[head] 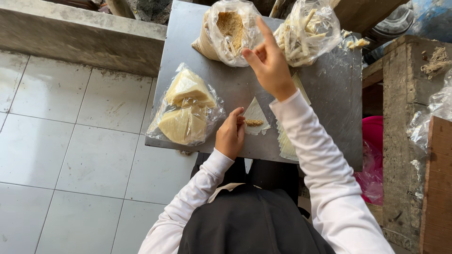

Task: The person folds food wrappers by placing a small amount of filling from a plastic bag onto a wrapper and folding it into a triangle.

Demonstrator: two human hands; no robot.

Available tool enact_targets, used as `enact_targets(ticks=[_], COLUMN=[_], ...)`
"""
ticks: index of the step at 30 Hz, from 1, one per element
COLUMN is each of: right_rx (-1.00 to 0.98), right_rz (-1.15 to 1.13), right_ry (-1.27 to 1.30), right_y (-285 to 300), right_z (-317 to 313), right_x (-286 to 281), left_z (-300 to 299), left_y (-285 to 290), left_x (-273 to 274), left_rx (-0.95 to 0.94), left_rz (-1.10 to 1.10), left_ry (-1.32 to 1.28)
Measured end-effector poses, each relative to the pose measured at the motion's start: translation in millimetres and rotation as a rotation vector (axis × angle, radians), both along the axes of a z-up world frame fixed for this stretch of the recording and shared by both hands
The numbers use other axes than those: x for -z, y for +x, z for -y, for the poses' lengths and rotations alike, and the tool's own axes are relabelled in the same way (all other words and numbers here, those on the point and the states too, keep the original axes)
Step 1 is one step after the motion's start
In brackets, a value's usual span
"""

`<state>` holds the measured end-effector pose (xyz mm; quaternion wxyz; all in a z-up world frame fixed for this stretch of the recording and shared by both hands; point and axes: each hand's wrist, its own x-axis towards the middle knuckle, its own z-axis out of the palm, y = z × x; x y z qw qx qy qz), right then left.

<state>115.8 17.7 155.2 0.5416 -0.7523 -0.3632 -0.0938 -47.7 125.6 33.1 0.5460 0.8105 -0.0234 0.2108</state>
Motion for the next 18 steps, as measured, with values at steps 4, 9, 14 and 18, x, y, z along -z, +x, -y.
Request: enact_targets(ticks=[4, 9, 14, 18], right_rx=[0.391, 0.632, 0.689, 0.657], right_rz=[0.028, 0.015, 0.108, 0.048], right_ry=[-0.138, -0.478, -0.628, -0.583], right_y=[-60, -136, -156, -155], right_z=[40, 71, 69, 63], right_x=[14, 55, 83, 92], left_z=[-2, 1, 4, 7], left_y=[3, 10, 15, 16], left_x=[0, 1, 1, 4], left_rx=[0.034, 0.057, 0.057, 0.044], left_rz=[-0.029, -0.040, -0.044, -0.015], left_ry=[0.009, 0.015, 0.048, 0.038])
